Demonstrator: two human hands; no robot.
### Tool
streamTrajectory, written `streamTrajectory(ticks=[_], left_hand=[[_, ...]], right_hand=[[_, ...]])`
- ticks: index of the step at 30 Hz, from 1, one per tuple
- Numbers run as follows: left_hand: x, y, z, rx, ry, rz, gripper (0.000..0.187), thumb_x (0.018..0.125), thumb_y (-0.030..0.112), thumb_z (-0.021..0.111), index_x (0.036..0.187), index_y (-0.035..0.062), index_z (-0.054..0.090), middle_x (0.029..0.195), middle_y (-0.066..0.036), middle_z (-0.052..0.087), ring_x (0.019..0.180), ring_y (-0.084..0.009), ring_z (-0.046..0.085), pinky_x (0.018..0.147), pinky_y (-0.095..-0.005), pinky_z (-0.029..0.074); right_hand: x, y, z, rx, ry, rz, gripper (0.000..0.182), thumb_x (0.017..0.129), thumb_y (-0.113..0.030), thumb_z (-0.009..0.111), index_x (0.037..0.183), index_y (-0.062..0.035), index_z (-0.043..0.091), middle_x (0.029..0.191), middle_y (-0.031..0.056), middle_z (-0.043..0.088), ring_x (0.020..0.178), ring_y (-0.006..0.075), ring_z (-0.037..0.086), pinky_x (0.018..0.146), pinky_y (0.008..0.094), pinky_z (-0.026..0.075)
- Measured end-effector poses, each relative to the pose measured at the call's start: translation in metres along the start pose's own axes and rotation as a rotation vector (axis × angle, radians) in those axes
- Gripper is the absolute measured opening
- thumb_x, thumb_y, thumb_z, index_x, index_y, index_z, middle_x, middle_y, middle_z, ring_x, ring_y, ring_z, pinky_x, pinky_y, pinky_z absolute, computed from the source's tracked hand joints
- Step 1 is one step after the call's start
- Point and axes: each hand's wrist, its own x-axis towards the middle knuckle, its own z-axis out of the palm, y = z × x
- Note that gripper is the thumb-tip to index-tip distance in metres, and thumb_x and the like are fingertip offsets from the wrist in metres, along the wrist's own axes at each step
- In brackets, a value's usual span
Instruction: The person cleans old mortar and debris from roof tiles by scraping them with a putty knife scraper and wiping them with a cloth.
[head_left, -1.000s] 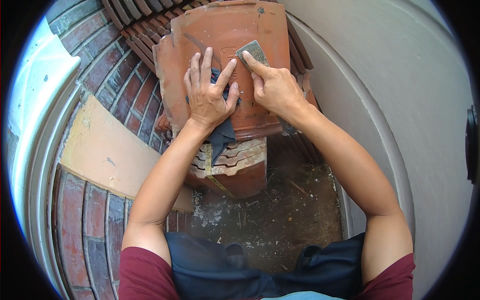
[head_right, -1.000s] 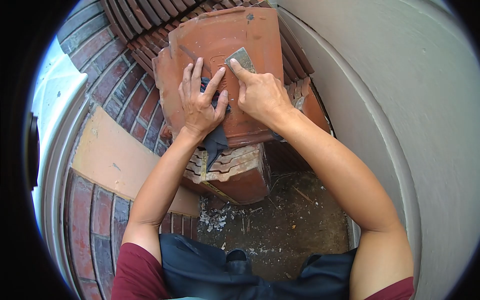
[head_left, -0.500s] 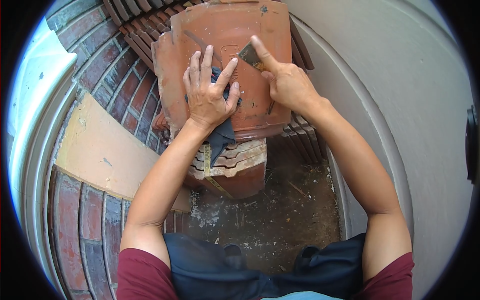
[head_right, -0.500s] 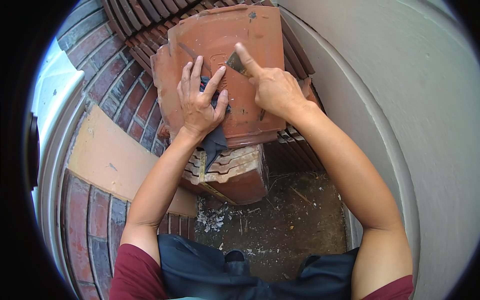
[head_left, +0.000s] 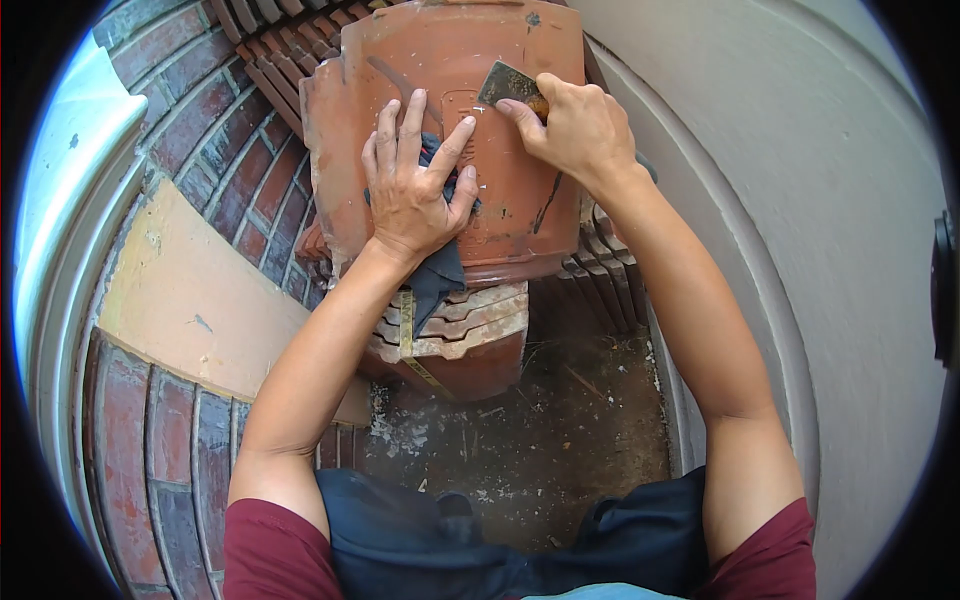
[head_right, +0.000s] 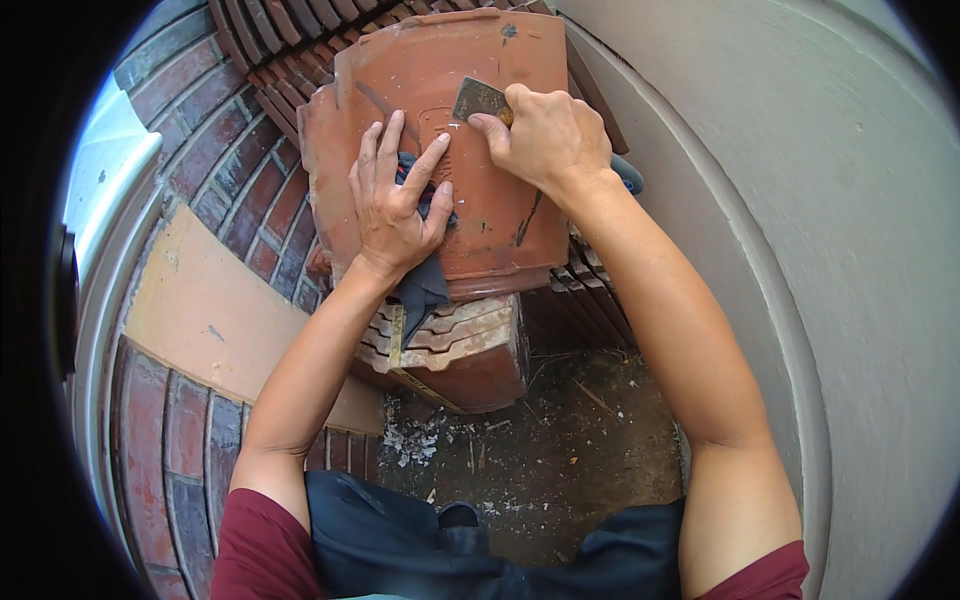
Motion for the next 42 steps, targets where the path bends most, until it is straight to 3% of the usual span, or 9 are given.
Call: streamTrajectory(ticks=[14,26,30,33,37,38,42], left_hand=[[-0.001,-0.004,0.004,-0.003,0.021,0.013,0.055,0.081,0.028,0.070,0.136,0.0262,0.067,0.154,-0.022,0.043,0.139,-0.0462,0.038,0.109,-0.0581,0.033],[-0.002,-0.001,0.002,-0.047,0.025,-0.012,0.050,0.082,0.024,0.069,0.129,0.0094,0.061,0.155,-0.021,0.043,0.142,-0.0444,0.038,0.111,-0.0548,0.031],[-0.002,-0.002,0.001,-0.048,0.017,-0.007,0.049,0.082,0.024,0.069,0.128,0.0092,0.061,0.156,-0.021,0.043,0.143,-0.0446,0.037,0.111,-0.0550,0.031],[-0.001,-0.003,0.002,-0.050,0.010,-0.008,0.050,0.081,0.024,0.069,0.128,0.0092,0.061,0.156,-0.021,0.042,0.143,-0.0453,0.036,0.111,-0.0565,0.031],[-0.002,-0.001,0.002,-0.052,-0.002,-0.022,0.050,0.080,0.026,0.070,0.127,0.0098,0.062,0.156,-0.022,0.041,0.143,-0.0463,0.035,0.111,-0.0595,0.030],[-0.002,-0.001,0.001,-0.051,-0.006,-0.024,0.050,0.080,0.026,0.070,0.127,0.0098,0.062,0.156,-0.022,0.040,0.143,-0.0464,0.035,0.111,-0.0597,0.030],[-0.001,0.001,-0.001,-0.041,-0.012,-0.023,0.050,0.082,0.022,0.069,0.129,0.0087,0.060,0.157,-0.021,0.042,0.144,-0.0454,0.035,0.113,-0.0562,0.029]], right_hand=[[-0.001,0.002,0.002,-0.017,0.010,-0.078,0.045,0.089,-0.050,0.069,0.091,-0.0053,0.073,0.074,0.0198,0.072,0.075,0.0384,0.074,0.067,0.0473,0.060],[0.000,-0.003,0.003,0.009,0.010,-0.013,0.046,0.090,-0.049,0.068,0.091,-0.0036,0.073,0.077,0.0226,0.072,0.078,0.0413,0.074,0.071,0.0490,0.060],[-0.009,-0.002,0.012,0.090,-0.002,0.020,0.047,0.091,-0.048,0.067,0.094,-0.0013,0.072,0.078,0.0244,0.072,0.080,0.0432,0.073,0.074,0.0507,0.059],[-0.009,0.002,0.000,0.067,-0.135,0.003,0.049,0.092,-0.048,0.067,0.096,0.0003,0.070,0.079,0.0264,0.071,0.081,0.0446,0.073,0.076,0.0524,0.058],[0.011,0.019,0.013,0.298,0.013,0.238,0.051,0.093,-0.047,0.065,0.096,0.0034,0.069,0.089,0.0301,0.072,0.090,0.0477,0.071,0.080,0.0523,0.057],[0.017,0.015,0.008,0.286,0.005,0.277,0.053,0.094,-0.047,0.065,0.100,0.0054,0.069,0.096,0.0319,0.071,0.096,0.0493,0.070,0.084,0.0525,0.056],[0.040,0.011,-0.001,0.338,-0.003,0.377,0.053,0.094,-0.046,0.065,0.106,0.0057,0.069,0.100,0.0331,0.071,0.100,0.0498,0.068,0.088,0.0536,0.055]])
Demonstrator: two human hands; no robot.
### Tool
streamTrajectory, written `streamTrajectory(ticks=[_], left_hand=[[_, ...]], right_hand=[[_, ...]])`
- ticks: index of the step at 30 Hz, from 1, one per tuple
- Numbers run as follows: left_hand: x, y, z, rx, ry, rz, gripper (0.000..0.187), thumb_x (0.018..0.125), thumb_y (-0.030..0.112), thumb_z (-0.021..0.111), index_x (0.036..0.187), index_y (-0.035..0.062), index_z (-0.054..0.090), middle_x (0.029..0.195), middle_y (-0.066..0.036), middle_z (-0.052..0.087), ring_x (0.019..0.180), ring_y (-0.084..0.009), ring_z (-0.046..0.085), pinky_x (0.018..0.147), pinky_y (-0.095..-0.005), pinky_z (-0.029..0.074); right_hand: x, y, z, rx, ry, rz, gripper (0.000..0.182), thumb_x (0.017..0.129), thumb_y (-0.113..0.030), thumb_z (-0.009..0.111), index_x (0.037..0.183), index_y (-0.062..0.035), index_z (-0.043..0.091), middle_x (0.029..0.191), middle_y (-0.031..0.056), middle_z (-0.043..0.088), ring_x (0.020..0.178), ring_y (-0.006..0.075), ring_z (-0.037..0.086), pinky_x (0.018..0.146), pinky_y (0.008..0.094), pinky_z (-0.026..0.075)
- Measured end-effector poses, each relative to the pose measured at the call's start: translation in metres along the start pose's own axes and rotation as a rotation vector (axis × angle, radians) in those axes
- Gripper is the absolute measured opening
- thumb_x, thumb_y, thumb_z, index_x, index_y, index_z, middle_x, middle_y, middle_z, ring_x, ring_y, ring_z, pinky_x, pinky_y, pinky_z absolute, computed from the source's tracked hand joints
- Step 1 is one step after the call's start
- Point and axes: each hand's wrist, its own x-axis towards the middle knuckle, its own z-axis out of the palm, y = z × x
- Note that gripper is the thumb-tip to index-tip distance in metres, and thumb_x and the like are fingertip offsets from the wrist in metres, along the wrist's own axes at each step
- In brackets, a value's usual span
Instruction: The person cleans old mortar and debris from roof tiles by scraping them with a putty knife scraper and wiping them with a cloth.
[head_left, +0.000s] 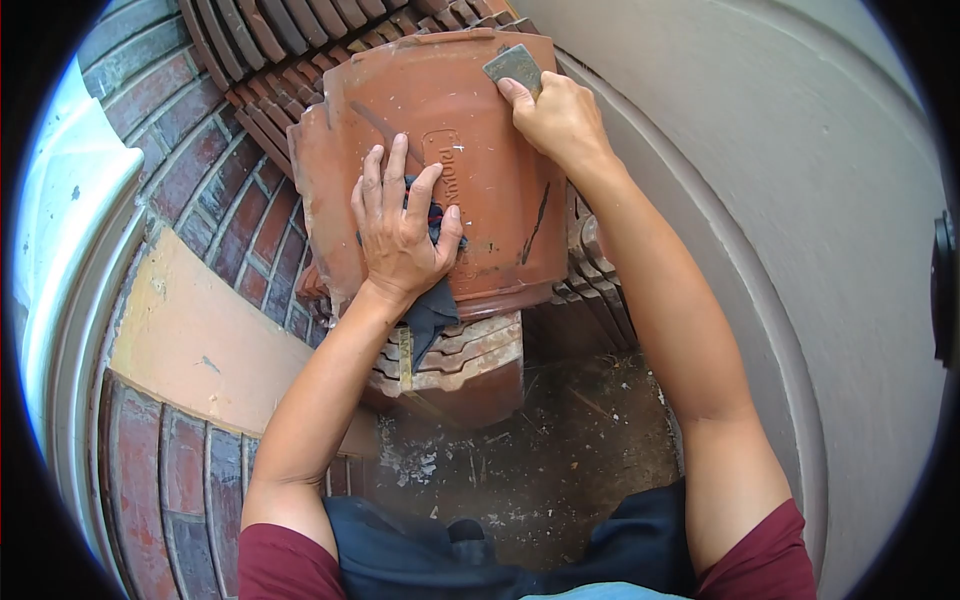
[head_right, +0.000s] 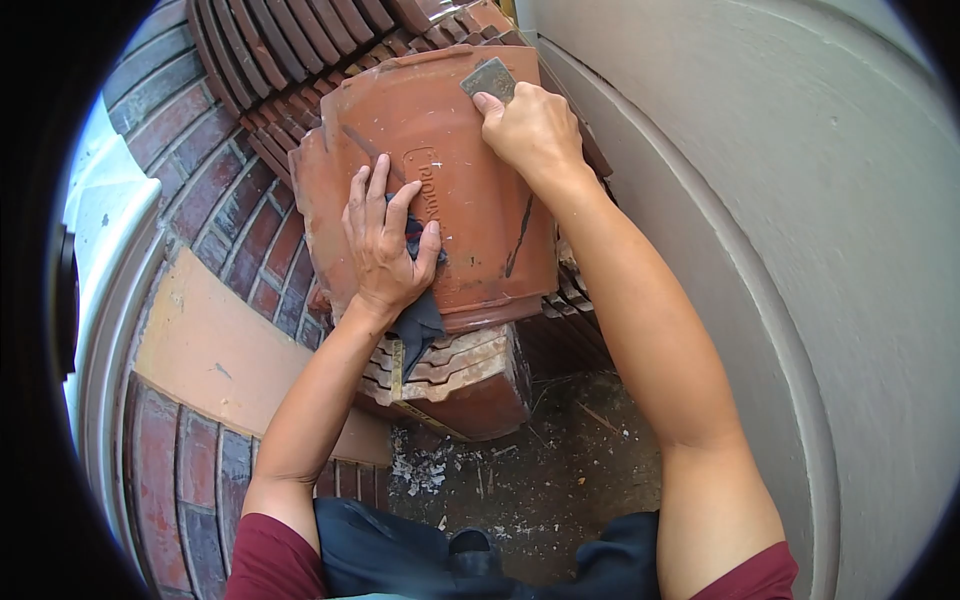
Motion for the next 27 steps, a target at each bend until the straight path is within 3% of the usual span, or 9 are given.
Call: streamTrajectory(ticks=[1,3,6,9,13,19,27], left_hand=[[0.000,0.000,0.000,-0.002,-0.003,0.002,0.050,0.082,0.022,0.069,0.129,0.0087,0.060,0.157,-0.021,0.042,0.145,-0.0453,0.035,0.113,-0.0563,0.029],[0.000,0.000,0.000,-0.001,-0.003,0.005,0.050,0.082,0.022,0.069,0.129,0.0086,0.060,0.157,-0.021,0.042,0.145,-0.0453,0.035,0.113,-0.0564,0.029],[0.001,0.002,0.001,-0.006,0.004,0.000,0.049,0.082,0.022,0.069,0.129,0.0085,0.061,0.157,-0.021,0.042,0.144,-0.0452,0.035,0.113,-0.0561,0.029],[-0.001,-0.001,0.000,0.003,0.006,0.006,0.048,0.082,0.023,0.069,0.128,0.0088,0.061,0.156,-0.021,0.042,0.144,-0.0451,0.035,0.113,-0.0556,0.030],[0.005,0.000,0.002,-0.020,0.044,0.023,0.048,0.082,0.024,0.069,0.127,0.0092,0.063,0.155,-0.021,0.043,0.143,-0.0452,0.036,0.112,-0.0551,0.031],[-0.001,-0.005,0.006,-0.009,0.088,0.044,0.049,0.080,0.027,0.071,0.125,0.0093,0.064,0.152,-0.022,0.046,0.138,-0.0454,0.040,0.110,-0.0552,0.033],[-0.003,-0.007,0.008,0.007,0.090,0.045,0.050,0.080,0.030,0.071,0.125,0.0109,0.065,0.150,-0.022,0.046,0.138,-0.0457,0.040,0.109,-0.0561,0.032]], right_hand=[[0.002,0.014,0.017,-0.051,0.207,-0.167,0.054,0.096,-0.049,0.063,0.089,0.0049,0.065,0.078,0.0262,0.070,0.079,0.0439,0.070,0.076,0.0485,0.055],[-0.007,0.021,0.016,-0.075,0.152,-0.269,0.053,0.095,-0.048,0.065,0.087,0.0042,0.065,0.078,0.0278,0.069,0.077,0.0452,0.070,0.075,0.0492,0.054],[-0.006,0.014,-0.004,-0.085,0.055,-0.150,0.050,0.093,-0.046,0.067,0.098,0.0041,0.069,0.095,0.0321,0.071,0.095,0.0492,0.070,0.086,0.0544,0.055],[-0.003,0.018,0.006,-0.043,0.113,-0.123,0.050,0.092,-0.047,0.067,0.098,0.0031,0.069,0.093,0.0318,0.071,0.094,0.0495,0.070,0.087,0.0554,0.055],[0.001,0.029,0.009,-0.192,0.084,-0.311,0.054,0.092,-0.050,0.066,0.098,0.0042,0.069,0.096,0.0327,0.071,0.095,0.0505,0.069,0.085,0.0545,0.056],[-0.014,0.027,0.018,-0.108,0.053,-0.229,0.058,0.096,-0.052,0.060,0.101,0.0055,0.067,0.097,0.0325,0.070,0.097,0.0509,0.067,0.087,0.0536,0.053],[-0.030,0.027,0.013,-0.088,-0.072,-0.207,0.056,0.099,-0.050,0.058,0.097,0.0055,0.065,0.090,0.0277,0.070,0.090,0.0425,0.070,0.082,0.0498,0.053]])
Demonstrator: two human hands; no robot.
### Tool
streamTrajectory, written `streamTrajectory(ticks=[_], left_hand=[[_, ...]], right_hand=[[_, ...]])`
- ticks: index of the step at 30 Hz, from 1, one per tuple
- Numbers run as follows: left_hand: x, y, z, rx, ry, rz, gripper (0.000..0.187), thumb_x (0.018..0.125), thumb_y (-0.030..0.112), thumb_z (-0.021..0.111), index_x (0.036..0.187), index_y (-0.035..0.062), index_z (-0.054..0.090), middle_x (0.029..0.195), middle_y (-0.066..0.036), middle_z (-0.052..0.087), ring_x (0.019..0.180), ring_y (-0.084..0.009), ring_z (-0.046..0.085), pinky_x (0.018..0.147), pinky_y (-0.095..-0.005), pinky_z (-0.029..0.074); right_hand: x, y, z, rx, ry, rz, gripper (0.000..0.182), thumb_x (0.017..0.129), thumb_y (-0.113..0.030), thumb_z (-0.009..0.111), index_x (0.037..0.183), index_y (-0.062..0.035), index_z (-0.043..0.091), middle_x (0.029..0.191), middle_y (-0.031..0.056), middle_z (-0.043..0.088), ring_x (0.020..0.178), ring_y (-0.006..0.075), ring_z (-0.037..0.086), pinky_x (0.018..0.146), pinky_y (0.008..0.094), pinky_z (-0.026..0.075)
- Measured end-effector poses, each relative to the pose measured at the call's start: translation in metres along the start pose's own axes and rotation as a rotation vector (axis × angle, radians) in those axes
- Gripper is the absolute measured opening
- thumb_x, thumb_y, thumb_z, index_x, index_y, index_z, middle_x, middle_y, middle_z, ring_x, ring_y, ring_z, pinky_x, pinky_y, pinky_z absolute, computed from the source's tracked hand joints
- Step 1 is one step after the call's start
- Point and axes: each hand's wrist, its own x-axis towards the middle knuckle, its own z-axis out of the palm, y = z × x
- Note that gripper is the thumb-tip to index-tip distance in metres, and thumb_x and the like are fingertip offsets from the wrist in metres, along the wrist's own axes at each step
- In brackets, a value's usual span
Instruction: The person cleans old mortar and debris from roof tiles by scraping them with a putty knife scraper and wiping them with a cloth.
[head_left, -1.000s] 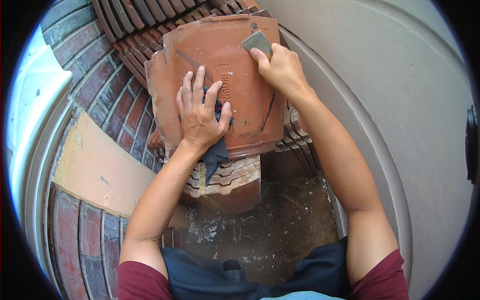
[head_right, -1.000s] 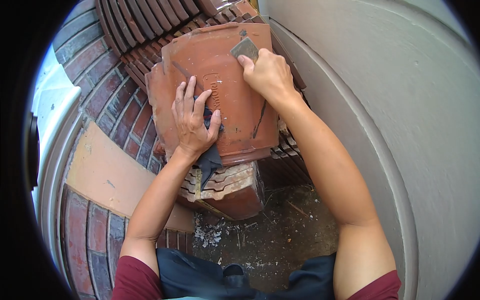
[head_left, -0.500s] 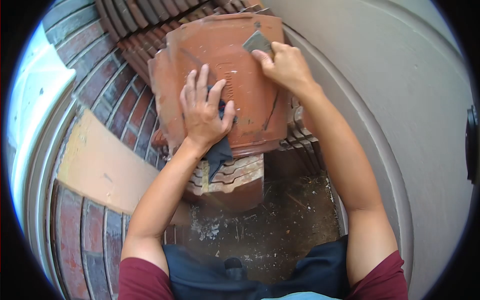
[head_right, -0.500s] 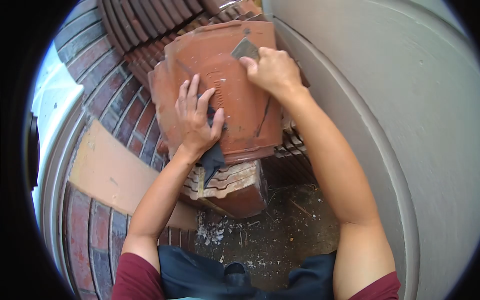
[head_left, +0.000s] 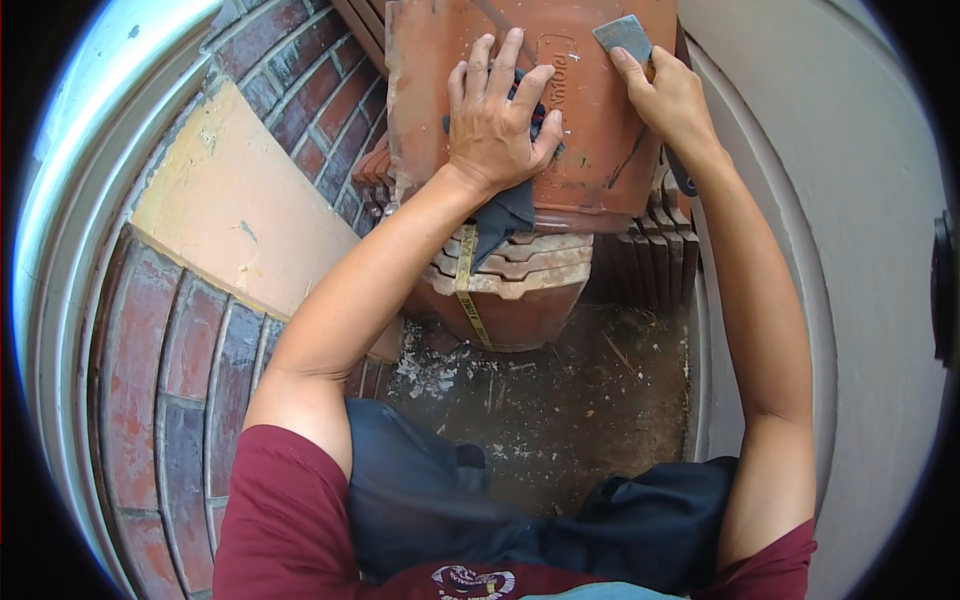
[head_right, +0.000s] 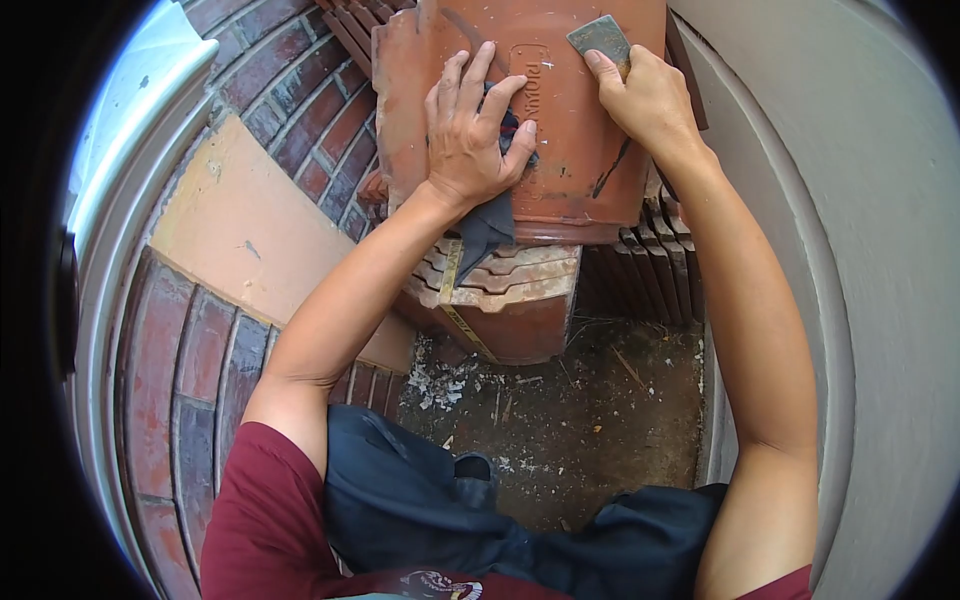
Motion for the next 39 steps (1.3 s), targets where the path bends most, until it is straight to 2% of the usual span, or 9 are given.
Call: streamTrajectory(ticks=[8,11,15,18,22,23,32,33,39], left_hand=[[0.001,-0.001,-0.004,-0.054,0.024,-0.027,0.046,0.083,0.030,0.069,0.123,0.0096,0.066,0.147,-0.021,0.050,0.137,-0.0433,0.042,0.112,-0.0546,0.031],[-0.001,-0.013,-0.002,-0.268,0.121,-0.104,0.039,0.085,0.024,0.066,0.120,0.0065,0.067,0.138,-0.020,0.057,0.132,-0.0410,0.047,0.111,-0.0517,0.035],[0.000,-0.030,0.000,-0.287,0.162,-0.067,0.027,0.087,0.005,0.061,0.114,0.0023,0.068,0.121,-0.017,0.063,0.120,-0.0372,0.056,0.105,-0.0451,0.044],[0.000,-0.043,0.001,-0.316,0.172,-0.200,0.025,0.089,0.005,0.062,0.113,0.0023,0.068,0.114,-0.016,0.063,0.113,-0.0358,0.057,0.102,-0.0453,0.045],[-0.006,-0.030,0.001,-0.131,0.144,-0.133,0.033,0.091,0.011,0.063,0.123,0.0054,0.065,0.125,-0.020,0.055,0.119,-0.0374,0.053,0.103,-0.0464,0.043],[-0.008,-0.022,-0.003,-0.124,0.084,-0.080,0.044,0.089,0.014,0.065,0.132,0.0081,0.060,0.135,-0.022,0.049,0.125,-0.0393,0.049,0.105,-0.0487,0.041],[-0.024,0.002,-0.031,-0.311,-0.336,0.344,0.063,0.085,0.022,0.072,0.145,0.0161,0.052,0.157,-0.023,0.037,0.146,-0.0443,0.035,0.119,-0.0553,0.031],[-0.021,-0.010,-0.029,-0.248,-0.312,0.360,0.064,0.087,0.023,0.073,0.147,0.0175,0.050,0.159,-0.023,0.035,0.147,-0.0437,0.035,0.119,-0.0557,0.031],[0.023,-0.058,-0.004,-0.077,0.304,-0.151,0.050,0.094,0.020,0.069,0.140,0.0066,0.054,0.151,-0.025,0.043,0.142,-0.0463,0.037,0.118,-0.0523,0.031]], right_hand=[[-0.013,-0.010,0.001,0.119,0.015,-0.068,0.042,0.098,-0.036,0.063,0.095,0.0061,0.063,0.086,0.0269,0.070,0.085,0.0407,0.070,0.078,0.0465,0.052],[-0.015,-0.009,0.003,0.059,0.013,-0.103,0.040,0.097,-0.034,0.063,0.092,0.0051,0.061,0.081,0.0286,0.068,0.081,0.0445,0.069,0.077,0.0502,0.053],[-0.023,0.002,0.011,-0.040,-0.026,-0.219,0.038,0.096,-0.033,0.064,0.091,0.0047,0.060,0.075,0.0281,0.068,0.077,0.0476,0.069,0.074,0.0523,0.054],[-0.033,0.007,0.007,-0.064,-0.135,-0.296,0.037,0.095,-0.032,0.066,0.088,0.0044,0.060,0.073,0.0270,0.068,0.076,0.0476,0.069,0.074,0.0515,0.055],[-0.045,0.009,-0.002,-0.080,-0.229,-0.279,0.038,0.094,-0.032,0.067,0.086,0.0046,0.061,0.075,0.0270,0.068,0.077,0.0469,0.069,0.074,0.0509,0.055],[-0.046,0.008,0.000,-0.075,-0.216,-0.260,0.038,0.094,-0.032,0.067,0.085,0.0047,0.061,0.075,0.0271,0.068,0.077,0.0468,0.069,0.074,0.0508,0.055],[-0.043,0.009,-0.003,0.015,-0.248,-0.250,0.038,0.093,-0.030,0.067,0.084,0.0064,0.063,0.074,0.0286,0.067,0.075,0.0457,0.068,0.072,0.0502,0.052],[-0.041,0.007,-0.005,0.006,-0.268,-0.236,0.038,0.093,-0.030,0.067,0.084,0.0065,0.063,0.075,0.0286,0.067,0.075,0.0457,0.068,0.072,0.0500,0.052],[-0.043,0.008,-0.009,0.001,-0.244,-0.224,0.036,0.092,-0.030,0.069,0.083,0.0042,0.062,0.078,0.0291,0.066,0.076,0.0472,0.066,0.072,0.0498,0.052]])
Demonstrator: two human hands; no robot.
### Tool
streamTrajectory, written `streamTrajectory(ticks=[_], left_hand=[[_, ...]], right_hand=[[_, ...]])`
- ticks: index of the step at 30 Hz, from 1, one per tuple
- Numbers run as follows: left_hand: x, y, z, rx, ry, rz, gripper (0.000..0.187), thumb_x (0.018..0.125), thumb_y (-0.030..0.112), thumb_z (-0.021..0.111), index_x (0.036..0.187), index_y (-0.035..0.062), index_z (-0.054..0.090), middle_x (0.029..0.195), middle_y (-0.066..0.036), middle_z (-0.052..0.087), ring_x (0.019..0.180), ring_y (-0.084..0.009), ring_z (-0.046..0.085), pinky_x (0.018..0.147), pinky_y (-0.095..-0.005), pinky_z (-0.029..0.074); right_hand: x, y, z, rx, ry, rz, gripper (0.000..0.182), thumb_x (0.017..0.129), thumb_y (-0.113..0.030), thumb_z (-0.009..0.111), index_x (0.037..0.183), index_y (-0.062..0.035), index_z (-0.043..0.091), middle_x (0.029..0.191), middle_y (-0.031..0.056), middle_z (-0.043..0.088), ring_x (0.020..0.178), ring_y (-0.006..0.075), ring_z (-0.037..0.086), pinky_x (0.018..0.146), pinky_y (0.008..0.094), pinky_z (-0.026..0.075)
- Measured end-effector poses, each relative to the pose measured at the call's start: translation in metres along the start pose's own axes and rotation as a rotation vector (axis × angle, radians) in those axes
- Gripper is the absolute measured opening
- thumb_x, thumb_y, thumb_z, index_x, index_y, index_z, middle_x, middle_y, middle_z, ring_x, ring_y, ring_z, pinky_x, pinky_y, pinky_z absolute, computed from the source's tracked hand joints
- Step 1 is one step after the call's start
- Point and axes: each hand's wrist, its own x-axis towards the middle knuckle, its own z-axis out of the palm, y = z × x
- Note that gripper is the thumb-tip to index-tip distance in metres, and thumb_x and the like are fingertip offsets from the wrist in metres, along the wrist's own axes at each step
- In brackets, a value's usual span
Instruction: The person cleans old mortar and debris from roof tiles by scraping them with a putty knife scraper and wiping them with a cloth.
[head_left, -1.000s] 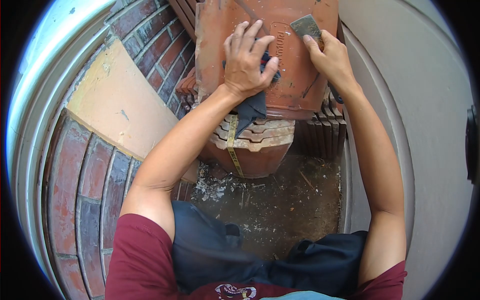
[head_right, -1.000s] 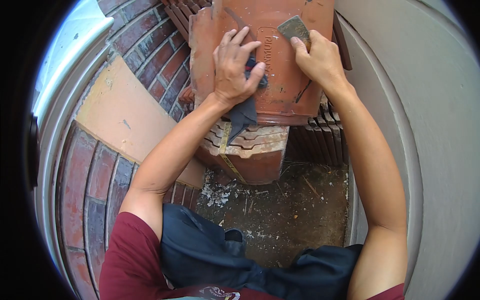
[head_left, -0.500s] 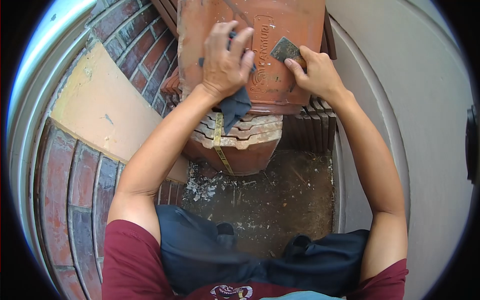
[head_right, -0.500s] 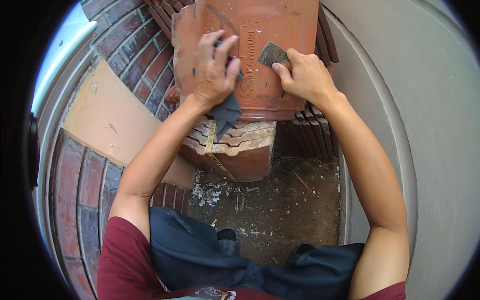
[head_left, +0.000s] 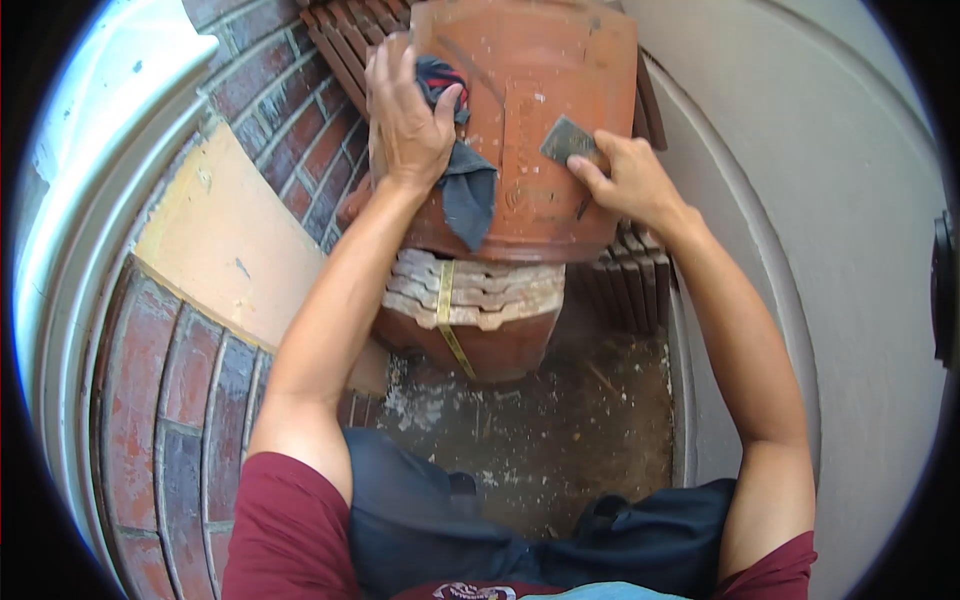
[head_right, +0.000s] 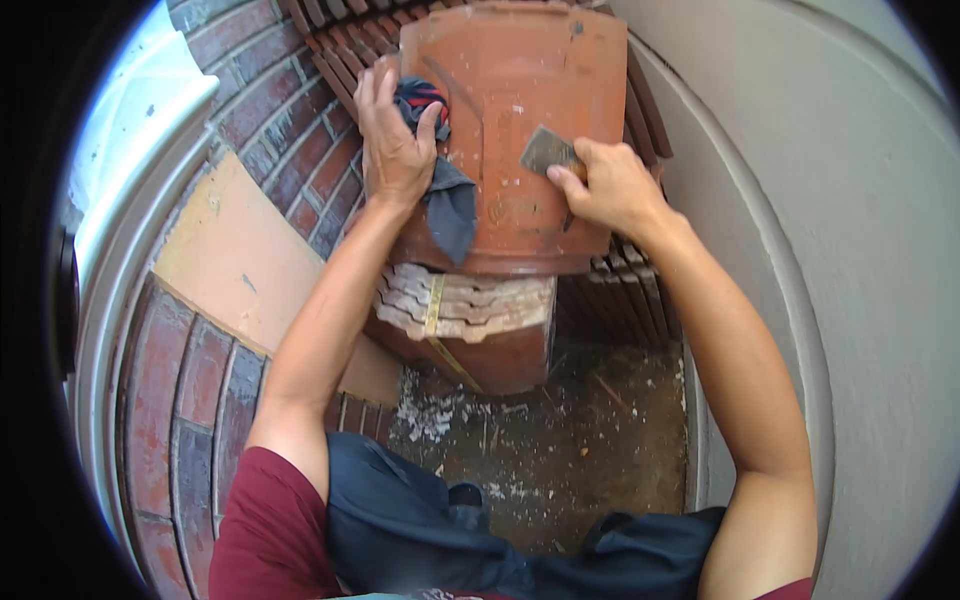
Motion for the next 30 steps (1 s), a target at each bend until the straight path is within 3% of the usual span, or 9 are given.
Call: streamTrajectory(ticks=[3,6,9,13,21,22,25,26,30], left_hand=[[-0.021,0.002,0.004,0.126,-0.274,-0.211,0.049,0.095,0.019,0.067,0.137,-0.0013,0.051,0.147,-0.027,0.045,0.140,-0.0483,0.037,0.118,-0.0520,0.030],[-0.028,0.021,0.001,-0.105,-0.229,-0.179,0.052,0.094,0.020,0.066,0.137,-0.0054,0.051,0.148,-0.031,0.041,0.141,-0.0523,0.032,0.118,-0.0591,0.025],[-0.040,0.031,-0.007,0.008,-0.271,0.017,0.059,0.095,0.023,0.063,0.143,-0.0071,0.047,0.152,-0.033,0.037,0.144,-0.0536,0.027,0.119,-0.0603,0.023],[-0.002,-0.012,0.014,0.017,-0.210,-0.055,0.050,0.100,0.018,0.056,0.142,-0.0083,0.051,0.153,-0.034,0.039,0.145,-0.0488,0.033,0.122,-0.0503,0.024],[0.015,0.001,0.034,0.084,-0.118,-0.036,0.044,0.099,0.014,0.054,0.138,-0.0078,0.057,0.149,-0.032,0.048,0.143,-0.0476,0.039,0.121,-0.0465,0.028],[0.004,0.008,0.027,-0.001,-0.152,-0.031,0.045,0.097,0.016,0.054,0.136,-0.0061,0.058,0.152,-0.029,0.046,0.143,-0.0482,0.038,0.121,-0.0619,0.020],[0.002,0.017,0.000,0.361,-0.315,0.021,0.046,0.095,0.015,0.057,0.138,0.0006,0.060,0.150,-0.020,0.053,0.146,-0.0459,0.036,0.114,-0.0763,0.013],[0.005,0.005,0.001,0.367,-0.274,0.059,0.044,0.092,0.015,0.060,0.136,0.0092,0.064,0.147,-0.009,0.059,0.148,-0.0438,0.033,0.105,-0.0848,0.009],[0.043,-0.018,0.002,0.480,-0.280,-0.013,0.036,0.090,0.011,0.061,0.125,0.0138,0.070,0.141,0.000,0.064,0.147,-0.0428,0.034,0.105,-0.0833,0.013]], right_hand=[[-0.003,0.011,0.000,0.034,0.114,0.000,0.036,0.093,-0.028,0.069,0.083,0.0039,0.057,0.075,0.0286,0.065,0.073,0.0463,0.066,0.068,0.0491,0.051],[-0.007,0.019,-0.010,0.147,0.212,0.080,0.036,0.093,-0.028,0.070,0.082,0.0039,0.056,0.070,0.0258,0.063,0.063,0.0398,0.063,0.064,0.0457,0.049],[-0.006,0.033,-0.021,0.105,0.292,0.140,0.038,0.094,-0.028,0.070,0.081,0.0036,0.055,0.066,0.0220,0.060,0.056,0.0317,0.056,0.061,0.0426,0.047],[0.000,0.045,-0.026,0.195,0.371,0.215,0.040,0.094,-0.030,0.070,0.079,0.0035,0.055,0.066,0.0192,0.060,0.058,0.0281,0.053,0.061,0.0417,0.046],[-0.008,0.039,-0.031,0.196,0.339,0.168,0.039,0.094,-0.030,0.070,0.078,0.0029,0.055,0.063,0.0162,0.057,0.057,0.0237,0.053,0.059,0.0404,0.045],[-0.010,0.039,-0.032,0.184,0.339,0.153,0.039,0.094,-0.030,0.070,0.078,0.0029,0.055,0.062,0.0160,0.057,0.057,0.0233,0.053,0.059,0.0402,0.044],[-0.011,0.040,-0.037,0.188,0.338,0.144,0.039,0.094,-0.030,0.070,0.078,0.0029,0.055,0.062,0.0152,0.057,0.056,0.0224,0.052,0.058,0.0399,0.044],[-0.012,0.042,-0.039,0.196,0.344,0.150,0.040,0.094,-0.030,0.070,0.078,0.0030,0.055,0.062,0.0150,0.057,0.056,0.0222,0.052,0.058,0.0399,0.044],[-0.009,0.047,-0.045,0.170,0.399,0.137,0.040,0.094,-0.032,0.069,0.079,0.0026,0.057,0.061,0.0139,0.057,0.056,0.0222,0.052,0.058,0.0399,0.044]])
